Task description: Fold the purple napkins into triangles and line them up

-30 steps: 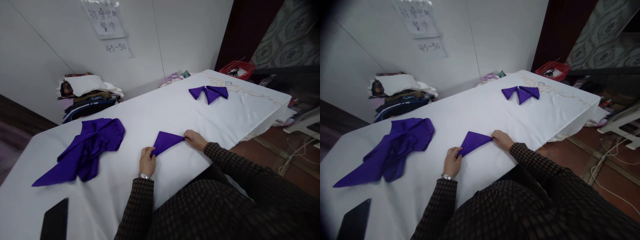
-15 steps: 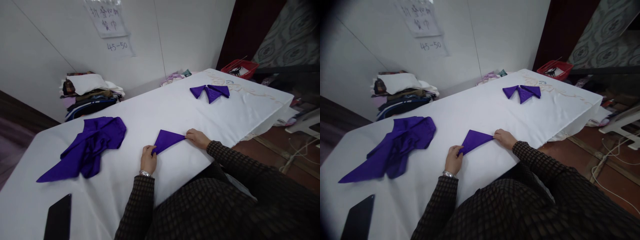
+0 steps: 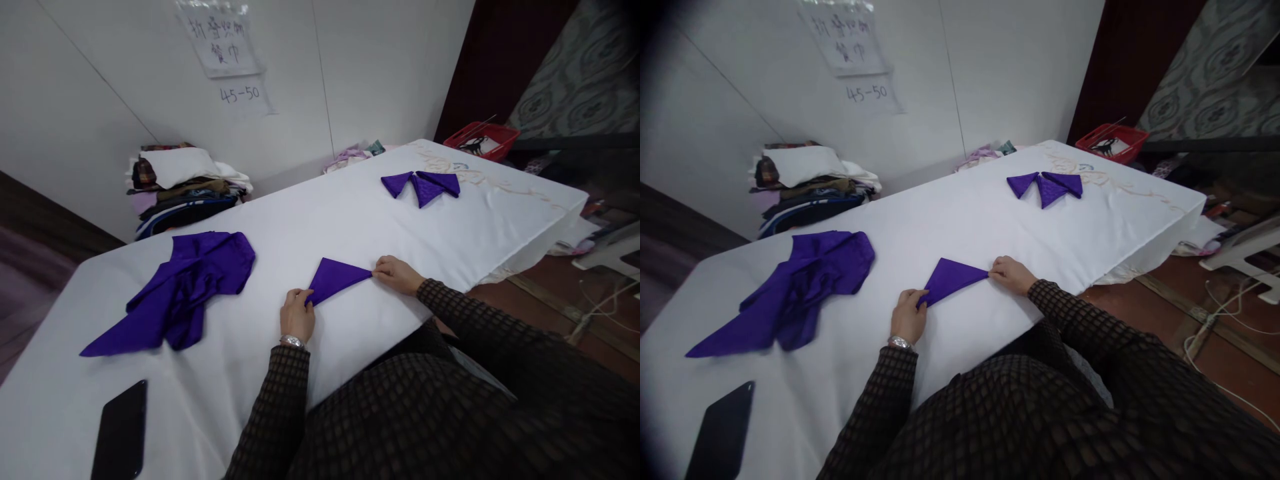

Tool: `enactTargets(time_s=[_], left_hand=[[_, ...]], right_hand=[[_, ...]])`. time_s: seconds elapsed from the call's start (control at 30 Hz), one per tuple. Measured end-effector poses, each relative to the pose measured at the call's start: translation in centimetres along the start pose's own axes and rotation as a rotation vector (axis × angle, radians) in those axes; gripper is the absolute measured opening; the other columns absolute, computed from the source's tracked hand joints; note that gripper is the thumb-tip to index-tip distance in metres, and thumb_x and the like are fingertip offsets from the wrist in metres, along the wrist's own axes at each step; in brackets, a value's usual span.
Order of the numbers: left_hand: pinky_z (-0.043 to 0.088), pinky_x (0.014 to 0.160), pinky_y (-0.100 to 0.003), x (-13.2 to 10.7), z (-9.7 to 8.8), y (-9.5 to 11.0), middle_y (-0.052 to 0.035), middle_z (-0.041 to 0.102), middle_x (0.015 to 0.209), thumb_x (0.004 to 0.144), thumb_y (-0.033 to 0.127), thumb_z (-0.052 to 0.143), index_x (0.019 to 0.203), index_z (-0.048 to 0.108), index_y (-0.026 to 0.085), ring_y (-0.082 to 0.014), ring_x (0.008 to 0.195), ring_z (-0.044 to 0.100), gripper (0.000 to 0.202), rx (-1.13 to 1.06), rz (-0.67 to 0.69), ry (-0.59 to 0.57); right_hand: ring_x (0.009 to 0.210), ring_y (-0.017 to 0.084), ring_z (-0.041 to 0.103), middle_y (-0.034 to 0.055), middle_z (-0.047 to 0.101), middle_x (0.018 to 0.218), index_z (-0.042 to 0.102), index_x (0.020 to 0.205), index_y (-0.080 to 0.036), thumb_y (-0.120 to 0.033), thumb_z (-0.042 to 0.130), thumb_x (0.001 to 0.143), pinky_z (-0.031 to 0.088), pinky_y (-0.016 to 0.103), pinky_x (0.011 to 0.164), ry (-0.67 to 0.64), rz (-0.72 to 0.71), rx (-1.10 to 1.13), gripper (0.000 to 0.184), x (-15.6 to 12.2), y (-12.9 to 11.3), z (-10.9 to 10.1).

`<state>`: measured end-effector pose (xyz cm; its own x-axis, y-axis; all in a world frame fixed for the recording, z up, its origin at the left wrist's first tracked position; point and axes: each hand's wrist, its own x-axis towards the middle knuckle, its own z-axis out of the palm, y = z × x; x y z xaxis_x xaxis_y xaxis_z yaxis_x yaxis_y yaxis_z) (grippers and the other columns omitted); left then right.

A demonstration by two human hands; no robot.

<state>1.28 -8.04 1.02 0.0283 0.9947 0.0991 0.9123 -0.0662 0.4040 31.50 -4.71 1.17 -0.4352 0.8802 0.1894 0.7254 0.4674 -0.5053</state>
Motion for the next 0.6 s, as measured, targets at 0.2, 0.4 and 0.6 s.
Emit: enactTargets(time_s=[0.2,0.4,0.6], left_hand=[[0.042,0.080,-0.038,-0.1,-0.6,1.0,-0.0067,0.057,0.109,0.075,0.008,0.051,0.098,0.068,0.026,-0.0230,0.099,0.053,0.034,0.165,0.095,0.035],[0.037,0.079,-0.038,0.4,-0.9,1.6,-0.0066,0.063,0.095,0.074,0.008,0.048,0.095,0.067,0.025,-0.0224,0.094,0.053,0.033,0.266,0.194,-0.082],[0.036,0.077,-0.036,0.6,-1.3,2.1,-0.0038,0.066,0.090,0.078,0.021,0.049,0.087,0.067,0.023,-0.0218,0.090,0.056,0.020,0.231,0.110,-0.078]], right_hand=[[0.074,0.016,0.054,0.0041,0.061,0.079,0.065,0.072,-0.018,-0.036,0.053,0.086,0.039,0.026,0.067,0.004,0.222,-0.021,0.027,1.3,-0.7,0.4],[0.072,0.015,0.053,0.0027,0.061,0.078,0.063,0.073,-0.018,-0.032,0.057,0.082,0.034,0.025,0.062,0.009,0.325,-0.064,0.018,1.5,-1.2,0.6],[0.072,0.014,0.053,0.0022,0.062,0.079,0.063,0.075,-0.018,-0.026,0.058,0.079,0.035,0.024,0.062,-0.017,0.327,-0.046,0.010,1.6,-0.8,0.5]])
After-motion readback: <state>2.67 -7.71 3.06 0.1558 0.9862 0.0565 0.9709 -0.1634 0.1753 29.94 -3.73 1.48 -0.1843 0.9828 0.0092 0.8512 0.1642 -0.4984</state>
